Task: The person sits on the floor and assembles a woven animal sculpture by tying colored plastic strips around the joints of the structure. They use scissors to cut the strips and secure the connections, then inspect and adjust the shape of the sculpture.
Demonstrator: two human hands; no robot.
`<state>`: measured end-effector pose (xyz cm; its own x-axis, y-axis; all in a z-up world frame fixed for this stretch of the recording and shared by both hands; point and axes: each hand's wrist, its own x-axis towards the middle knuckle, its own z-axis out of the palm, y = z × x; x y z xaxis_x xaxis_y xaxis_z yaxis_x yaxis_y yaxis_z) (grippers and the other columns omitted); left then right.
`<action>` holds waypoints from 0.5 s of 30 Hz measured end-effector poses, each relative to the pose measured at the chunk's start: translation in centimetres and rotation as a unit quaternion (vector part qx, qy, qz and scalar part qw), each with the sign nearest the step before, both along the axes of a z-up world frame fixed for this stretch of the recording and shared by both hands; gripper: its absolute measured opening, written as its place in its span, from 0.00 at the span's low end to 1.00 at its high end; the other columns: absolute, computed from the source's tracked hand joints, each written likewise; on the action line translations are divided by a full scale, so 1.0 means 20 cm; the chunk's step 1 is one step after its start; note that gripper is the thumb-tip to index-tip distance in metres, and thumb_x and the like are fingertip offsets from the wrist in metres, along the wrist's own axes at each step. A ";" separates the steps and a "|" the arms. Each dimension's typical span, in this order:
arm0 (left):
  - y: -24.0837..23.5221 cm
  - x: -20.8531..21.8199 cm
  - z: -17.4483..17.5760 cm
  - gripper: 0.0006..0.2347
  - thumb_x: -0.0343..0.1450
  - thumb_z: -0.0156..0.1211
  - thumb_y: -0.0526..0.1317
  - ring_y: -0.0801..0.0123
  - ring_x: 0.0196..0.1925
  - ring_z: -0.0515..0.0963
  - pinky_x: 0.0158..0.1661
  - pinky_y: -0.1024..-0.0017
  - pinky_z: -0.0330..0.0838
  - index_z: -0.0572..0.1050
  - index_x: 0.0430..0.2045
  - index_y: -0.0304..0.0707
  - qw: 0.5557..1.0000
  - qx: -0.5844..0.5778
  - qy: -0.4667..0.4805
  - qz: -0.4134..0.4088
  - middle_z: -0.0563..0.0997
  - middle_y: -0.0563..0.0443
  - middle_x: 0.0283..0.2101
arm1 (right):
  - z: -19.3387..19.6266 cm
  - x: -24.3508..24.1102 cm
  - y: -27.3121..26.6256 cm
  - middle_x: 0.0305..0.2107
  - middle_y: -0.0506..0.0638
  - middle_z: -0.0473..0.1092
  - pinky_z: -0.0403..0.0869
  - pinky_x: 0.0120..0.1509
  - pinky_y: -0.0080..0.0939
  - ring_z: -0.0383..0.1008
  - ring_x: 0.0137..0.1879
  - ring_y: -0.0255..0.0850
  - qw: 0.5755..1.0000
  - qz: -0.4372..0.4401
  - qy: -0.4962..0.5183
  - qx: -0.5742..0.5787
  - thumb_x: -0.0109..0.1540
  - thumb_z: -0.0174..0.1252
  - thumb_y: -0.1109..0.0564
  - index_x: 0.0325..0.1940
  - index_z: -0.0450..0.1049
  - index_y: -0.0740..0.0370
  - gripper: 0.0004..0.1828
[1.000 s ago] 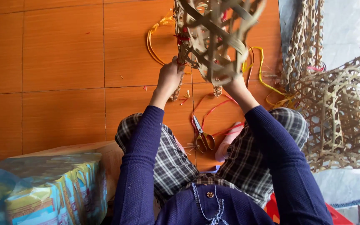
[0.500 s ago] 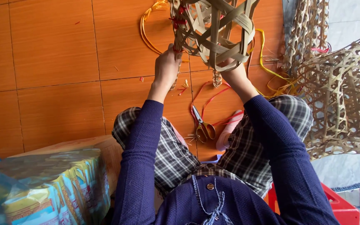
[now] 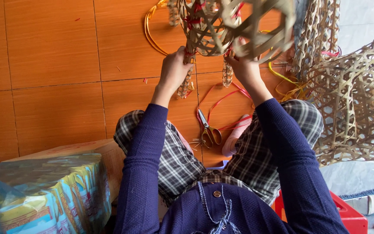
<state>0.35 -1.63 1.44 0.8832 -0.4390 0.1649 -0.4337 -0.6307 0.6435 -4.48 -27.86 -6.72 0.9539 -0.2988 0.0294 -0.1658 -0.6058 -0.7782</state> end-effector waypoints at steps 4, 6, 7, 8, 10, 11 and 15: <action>-0.11 -0.10 0.00 0.15 0.60 0.74 0.35 0.60 0.31 0.84 0.33 0.67 0.79 0.71 0.31 0.32 0.997 -0.035 -0.042 0.049 0.83 0.42 0.31 | 0.47 -0.06 0.13 0.49 0.64 0.73 0.76 0.58 0.49 0.75 0.55 0.52 0.993 0.102 -0.059 0.018 0.58 0.67 0.66 0.73 0.43 0.49 0.49; -0.19 -0.16 -0.05 0.07 0.66 0.64 0.31 0.60 0.30 0.83 0.34 0.68 0.81 0.72 0.32 0.31 0.998 -0.055 0.012 0.034 0.82 0.43 0.31 | 0.50 -0.08 0.23 0.40 0.51 0.75 0.75 0.40 0.38 0.76 0.43 0.39 0.984 0.168 -0.008 0.052 0.55 0.65 0.63 0.64 0.59 0.51 0.36; -0.21 -0.19 -0.03 0.07 0.66 0.64 0.31 0.60 0.30 0.83 0.34 0.68 0.81 0.72 0.32 0.31 0.998 -0.055 0.015 0.041 0.82 0.43 0.31 | 0.45 -0.09 0.26 0.40 0.51 0.75 0.75 0.40 0.38 0.76 0.43 0.39 0.983 0.174 -0.005 0.053 0.55 0.65 0.63 0.64 0.59 0.51 0.36; -0.24 -0.22 -0.02 0.11 0.68 0.60 0.31 0.64 0.26 0.82 0.29 0.70 0.82 0.67 0.42 0.28 0.997 -0.041 0.068 -0.021 0.81 0.41 0.32 | 0.41 -0.09 0.29 0.38 0.56 0.74 0.74 0.39 0.50 0.76 0.40 0.51 0.986 0.163 0.022 0.014 0.55 0.58 0.65 0.58 0.57 0.56 0.29; -0.22 -0.25 -0.01 0.16 0.71 0.56 0.31 0.67 0.23 0.81 0.24 0.73 0.82 0.63 0.51 0.24 0.989 -0.024 0.125 -0.080 0.80 0.39 0.32 | 0.33 -0.07 0.29 0.37 0.61 0.74 0.73 0.37 0.63 0.76 0.36 0.62 0.986 0.155 0.052 -0.022 0.56 0.51 0.68 0.52 0.55 0.61 0.22; -0.18 -0.27 -0.03 0.10 0.71 0.55 0.33 0.58 0.31 0.80 0.32 0.64 0.76 0.66 0.42 0.27 0.982 0.017 0.123 -0.144 0.79 0.38 0.35 | 0.31 -0.06 0.25 0.34 0.59 0.74 0.70 0.37 0.56 0.74 0.35 0.58 0.992 0.118 0.000 -0.042 0.55 0.58 0.64 0.48 0.60 0.60 0.19; 0.00 -0.34 -0.13 0.13 0.70 0.54 0.42 0.56 0.26 0.77 0.30 0.58 0.68 0.73 0.22 0.26 0.862 0.288 0.295 -0.294 0.76 0.41 0.26 | 0.15 0.03 0.04 0.31 0.58 0.75 0.68 0.33 0.53 0.74 0.34 0.58 0.991 0.059 -0.065 -0.099 0.57 0.68 0.61 0.46 0.60 0.60 0.23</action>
<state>-6.51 -1.61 -1.19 0.3353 -0.6985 -0.6322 -0.4909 -0.7023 0.5156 -3.83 -26.99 -3.70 0.9661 -0.1622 0.2009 0.0084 -0.7581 -0.6521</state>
